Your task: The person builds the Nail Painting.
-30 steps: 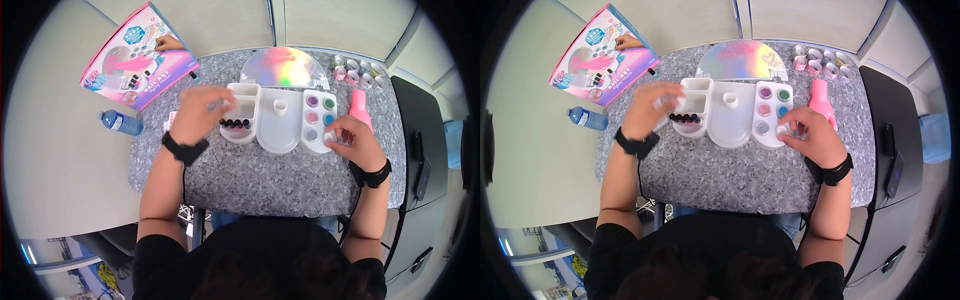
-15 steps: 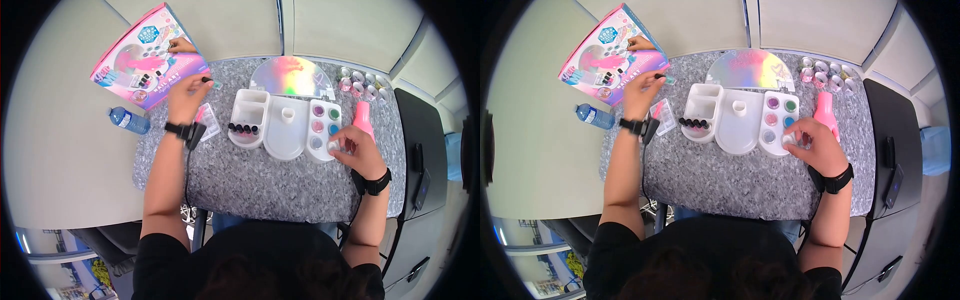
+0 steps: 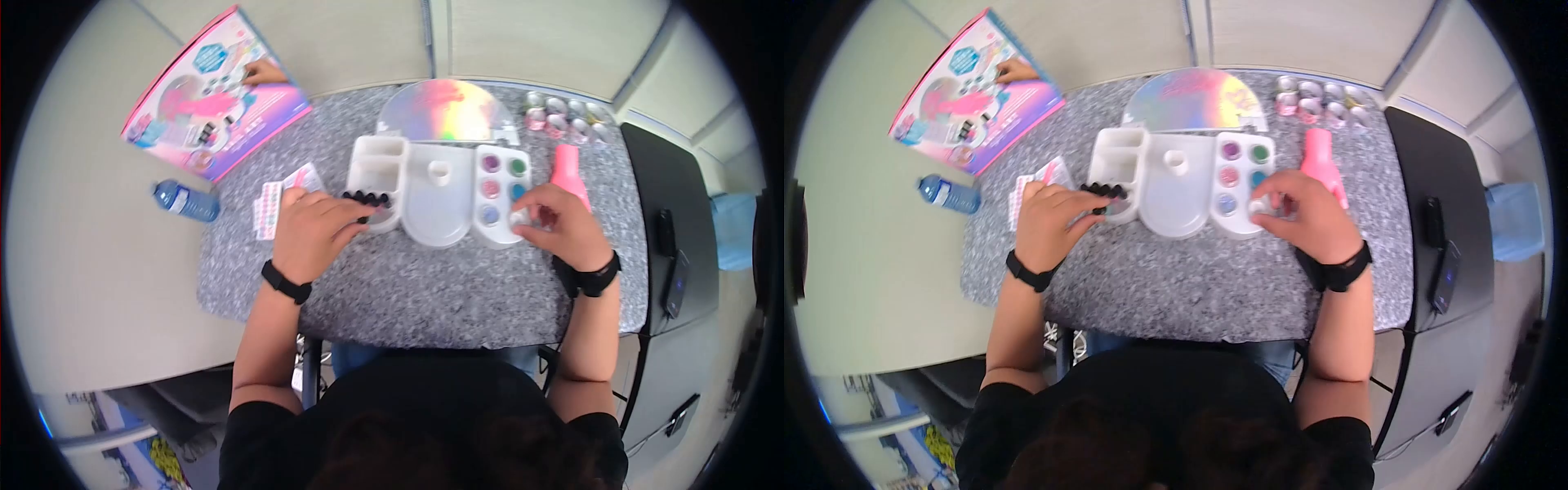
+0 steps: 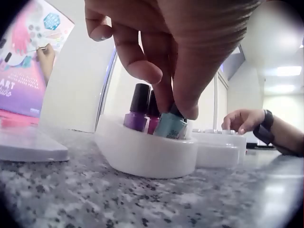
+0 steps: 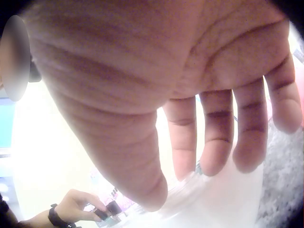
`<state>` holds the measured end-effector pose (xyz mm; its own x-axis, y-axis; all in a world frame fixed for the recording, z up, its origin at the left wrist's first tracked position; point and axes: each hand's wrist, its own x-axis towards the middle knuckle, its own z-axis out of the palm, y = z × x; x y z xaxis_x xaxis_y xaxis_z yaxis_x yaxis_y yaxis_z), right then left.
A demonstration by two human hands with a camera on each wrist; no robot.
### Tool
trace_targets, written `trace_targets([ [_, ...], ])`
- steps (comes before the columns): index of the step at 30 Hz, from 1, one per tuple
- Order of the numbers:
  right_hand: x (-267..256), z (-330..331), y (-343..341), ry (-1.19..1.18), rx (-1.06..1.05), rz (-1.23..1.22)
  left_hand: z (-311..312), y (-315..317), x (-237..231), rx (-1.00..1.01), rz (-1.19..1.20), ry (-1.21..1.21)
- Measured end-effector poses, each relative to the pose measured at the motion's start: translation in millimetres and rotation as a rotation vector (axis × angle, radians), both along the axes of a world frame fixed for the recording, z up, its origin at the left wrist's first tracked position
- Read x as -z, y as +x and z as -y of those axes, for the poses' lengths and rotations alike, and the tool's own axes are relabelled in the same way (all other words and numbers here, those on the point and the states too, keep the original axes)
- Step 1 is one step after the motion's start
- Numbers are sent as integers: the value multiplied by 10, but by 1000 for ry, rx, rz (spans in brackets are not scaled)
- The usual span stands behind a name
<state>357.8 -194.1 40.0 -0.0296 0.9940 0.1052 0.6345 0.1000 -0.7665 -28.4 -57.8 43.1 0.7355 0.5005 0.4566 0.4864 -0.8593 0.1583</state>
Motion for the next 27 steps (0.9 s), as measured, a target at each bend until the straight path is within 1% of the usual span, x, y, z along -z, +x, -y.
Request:
trace_targets([
  [1,-6,10,2,8,-11,-6,-11,31,15,12,-35,70],
  [2,-7,11,9,2,-14,-10,-7,65,22,42,-13,74],
  [4,40,2,26,34,-26,-29,17,95,0,-11,-39,142],
  [6,21,0,23,15,4,-28,33,124,-24,8,-24,150],
  [9,34,0,45,13,-37,-42,56,145,-55,-15,-9,147],
  [12,88,-16,67,31,-35,-34,52,143,-27,-29,-1,173],
  [15,72,-21,37,60,-28,-26,78,151,-17,-22,49,140],
  [19,64,-48,12,33,1,-2,138,129,-47,4,20,54],
  [21,50,-53,-3,20,44,37,185,151,-63,-59,-57,124],
  [22,52,-51,-6,17,49,38,200,154,-39,-54,-56,121],
  [24,49,-68,-4,8,73,22,209,179,23,-201,-50,119],
  [27,34,-83,-48,72,123,68,198,217,63,-186,-51,145],
])
